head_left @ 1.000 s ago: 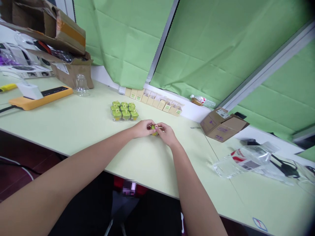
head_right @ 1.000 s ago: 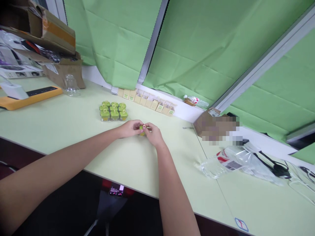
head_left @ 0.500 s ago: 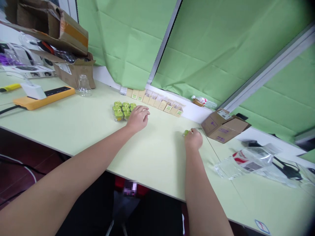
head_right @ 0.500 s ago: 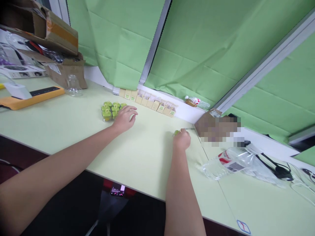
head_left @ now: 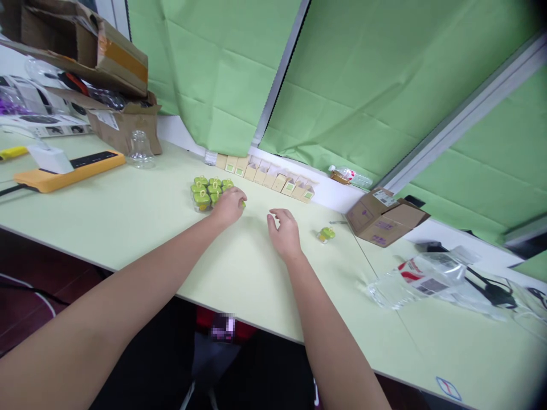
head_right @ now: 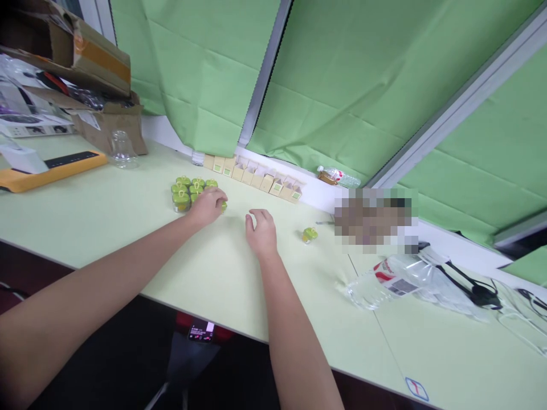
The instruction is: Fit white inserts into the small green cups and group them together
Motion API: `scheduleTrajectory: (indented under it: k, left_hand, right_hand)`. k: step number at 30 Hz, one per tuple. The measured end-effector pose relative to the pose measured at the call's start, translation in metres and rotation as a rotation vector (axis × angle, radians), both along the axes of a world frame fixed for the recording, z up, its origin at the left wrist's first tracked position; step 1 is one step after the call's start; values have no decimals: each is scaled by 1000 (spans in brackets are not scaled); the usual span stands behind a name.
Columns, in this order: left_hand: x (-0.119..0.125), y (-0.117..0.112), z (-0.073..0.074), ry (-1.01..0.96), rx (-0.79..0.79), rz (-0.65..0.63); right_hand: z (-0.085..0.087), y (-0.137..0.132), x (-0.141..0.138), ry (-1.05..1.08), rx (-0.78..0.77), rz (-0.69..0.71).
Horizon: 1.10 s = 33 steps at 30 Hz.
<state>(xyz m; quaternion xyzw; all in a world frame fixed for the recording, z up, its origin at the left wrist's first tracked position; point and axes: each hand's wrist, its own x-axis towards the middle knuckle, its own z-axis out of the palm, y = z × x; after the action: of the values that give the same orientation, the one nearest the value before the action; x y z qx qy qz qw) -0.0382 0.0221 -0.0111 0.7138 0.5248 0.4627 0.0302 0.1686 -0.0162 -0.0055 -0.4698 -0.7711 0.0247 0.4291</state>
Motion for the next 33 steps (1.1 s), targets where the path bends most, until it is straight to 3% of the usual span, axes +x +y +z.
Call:
scheduleTrajectory:
  k: [6,10,13,19,25,29,33]
  left_hand:
    - [35,-17,-3,-171,-10,-395]
    - [50,-23,-8,-328,-26,-518]
    - [46,-22,-11,-332,-67,-525]
    - [41,-25,-16,-246,-332,-584]
    - [46,-26,-14,-290,-316,-593]
    - [44,-26,-13,-255,-312,-582]
    - [37,-20,-19,-84,-261,-438]
  right_hand:
    - [1,1,4,169,-324,160]
    - [4,3,8,238,-405,236]
    - [1,6,10,275,-454,213]
    - [-4,10,11,286,-427,194]
    - [-5,11,5,404,-425,153]
    - [3,11,7,639,-415,138]
    - [11,15,19,913,-510,103]
